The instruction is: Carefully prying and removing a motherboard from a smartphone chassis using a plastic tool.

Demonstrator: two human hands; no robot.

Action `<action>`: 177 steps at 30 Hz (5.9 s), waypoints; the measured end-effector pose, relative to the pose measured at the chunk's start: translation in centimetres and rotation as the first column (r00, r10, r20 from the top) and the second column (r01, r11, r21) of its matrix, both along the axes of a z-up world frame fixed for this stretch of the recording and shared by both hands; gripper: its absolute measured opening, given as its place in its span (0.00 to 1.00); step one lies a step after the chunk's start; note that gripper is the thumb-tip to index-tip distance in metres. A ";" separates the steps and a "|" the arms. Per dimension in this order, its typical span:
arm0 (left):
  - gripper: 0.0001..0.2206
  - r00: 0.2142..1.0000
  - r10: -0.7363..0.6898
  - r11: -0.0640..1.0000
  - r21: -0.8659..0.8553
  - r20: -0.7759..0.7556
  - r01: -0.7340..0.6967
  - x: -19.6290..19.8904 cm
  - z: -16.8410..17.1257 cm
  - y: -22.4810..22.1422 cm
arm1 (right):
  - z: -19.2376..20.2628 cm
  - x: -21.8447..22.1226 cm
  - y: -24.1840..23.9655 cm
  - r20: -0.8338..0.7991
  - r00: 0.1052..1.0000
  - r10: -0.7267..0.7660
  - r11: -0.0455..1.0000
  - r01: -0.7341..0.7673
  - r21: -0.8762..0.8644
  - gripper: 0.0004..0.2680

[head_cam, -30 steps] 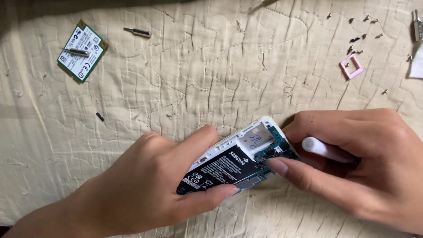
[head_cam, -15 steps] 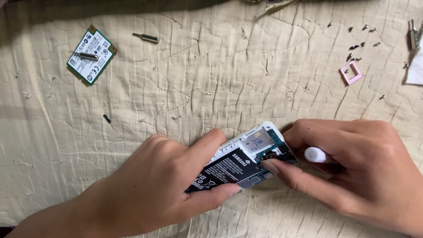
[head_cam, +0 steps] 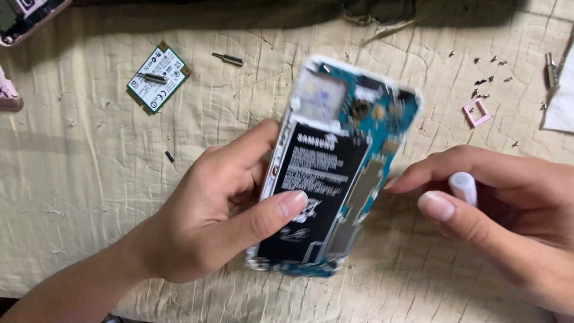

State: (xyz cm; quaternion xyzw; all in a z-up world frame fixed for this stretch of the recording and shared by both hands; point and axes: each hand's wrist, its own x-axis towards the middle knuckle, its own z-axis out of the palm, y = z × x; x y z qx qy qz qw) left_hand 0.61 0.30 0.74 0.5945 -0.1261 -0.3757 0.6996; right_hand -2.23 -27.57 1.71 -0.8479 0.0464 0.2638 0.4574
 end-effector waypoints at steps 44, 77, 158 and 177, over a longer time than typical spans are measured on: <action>0.13 0.843 0.327 0.934 -0.014 0.427 -0.356 -0.7 -1.3 1.3 | -1.2 -2.5 -2.0 0.105 0.939 -0.328 0.900 0.276 0.338 0.07; 0.10 0.655 0.066 0.950 0.154 0.753 -0.273 1.3 0.3 2.8 | -1.3 -0.2 -2.4 -0.044 0.911 -0.409 0.860 0.401 0.317 0.09; 0.04 0.154 -0.337 0.925 0.357 0.929 -0.127 0.9 -0.7 0.6 | 2.2 -0.7 -0.2 0.584 0.663 0.469 0.871 -0.237 -0.430 0.03; 0.04 0.163 -0.326 0.932 0.345 0.931 -0.107 1.0 -0.7 0.7 | 1.5 -0.6 0.0 0.617 0.597 0.513 0.856 -0.301 -0.420 0.03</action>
